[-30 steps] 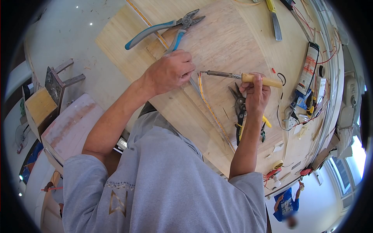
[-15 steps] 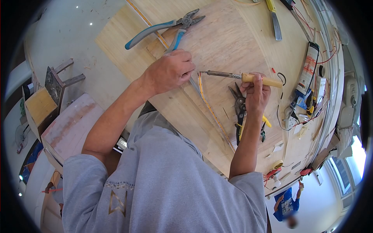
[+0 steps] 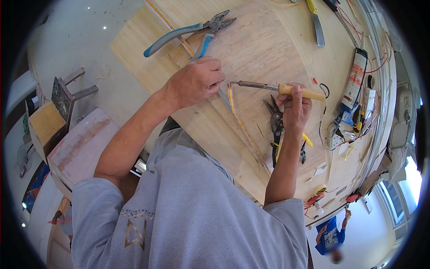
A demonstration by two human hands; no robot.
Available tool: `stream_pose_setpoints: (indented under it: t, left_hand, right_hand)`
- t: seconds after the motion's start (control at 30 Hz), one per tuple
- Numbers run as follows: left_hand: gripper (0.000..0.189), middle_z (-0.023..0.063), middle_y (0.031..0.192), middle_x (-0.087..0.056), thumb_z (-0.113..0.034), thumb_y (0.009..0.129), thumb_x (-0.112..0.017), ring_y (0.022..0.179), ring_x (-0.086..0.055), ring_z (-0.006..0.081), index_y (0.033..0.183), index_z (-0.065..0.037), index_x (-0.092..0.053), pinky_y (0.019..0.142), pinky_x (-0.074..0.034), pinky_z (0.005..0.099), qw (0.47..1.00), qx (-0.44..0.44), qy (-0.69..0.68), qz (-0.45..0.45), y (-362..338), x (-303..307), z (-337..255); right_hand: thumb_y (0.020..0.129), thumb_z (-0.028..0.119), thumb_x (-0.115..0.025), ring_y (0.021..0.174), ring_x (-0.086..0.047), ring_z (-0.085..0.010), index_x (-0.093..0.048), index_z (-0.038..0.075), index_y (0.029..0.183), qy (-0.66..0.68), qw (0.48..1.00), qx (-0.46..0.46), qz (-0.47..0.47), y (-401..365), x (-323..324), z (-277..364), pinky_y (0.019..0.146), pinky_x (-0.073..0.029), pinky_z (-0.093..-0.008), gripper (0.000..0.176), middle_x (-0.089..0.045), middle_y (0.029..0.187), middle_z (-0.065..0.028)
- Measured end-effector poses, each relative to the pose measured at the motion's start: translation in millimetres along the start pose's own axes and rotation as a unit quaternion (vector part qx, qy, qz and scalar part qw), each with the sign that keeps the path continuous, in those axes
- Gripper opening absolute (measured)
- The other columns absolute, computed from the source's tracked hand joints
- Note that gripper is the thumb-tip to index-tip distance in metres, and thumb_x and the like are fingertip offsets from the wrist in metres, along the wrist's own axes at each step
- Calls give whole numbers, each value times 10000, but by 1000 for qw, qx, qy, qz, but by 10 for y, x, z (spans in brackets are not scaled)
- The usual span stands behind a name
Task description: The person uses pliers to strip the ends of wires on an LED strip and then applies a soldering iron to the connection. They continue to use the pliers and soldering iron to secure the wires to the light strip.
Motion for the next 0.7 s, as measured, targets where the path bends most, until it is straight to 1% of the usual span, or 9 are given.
stream_pose_setpoints:
  t: [0.7]
  left_hand:
    - [110,77,765,-541,-5,697,-664,766,-567,246,784,-21,-598,681,-482,340,1000,6,6,2,0,-4,-8]
  right_hand:
    - [955,229,-522,514,-553,-122,-594,-12,916,-4,1000,8,5,2,27,-28,485,-451,-223,255,-613,679,-81]
Point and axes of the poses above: each hand's wrist, its own y-axis towards the middle knuckle, its own x-axis out of the back of the hand, z = x × y, the point moved 2 cm from there along y, towards the middle knuckle
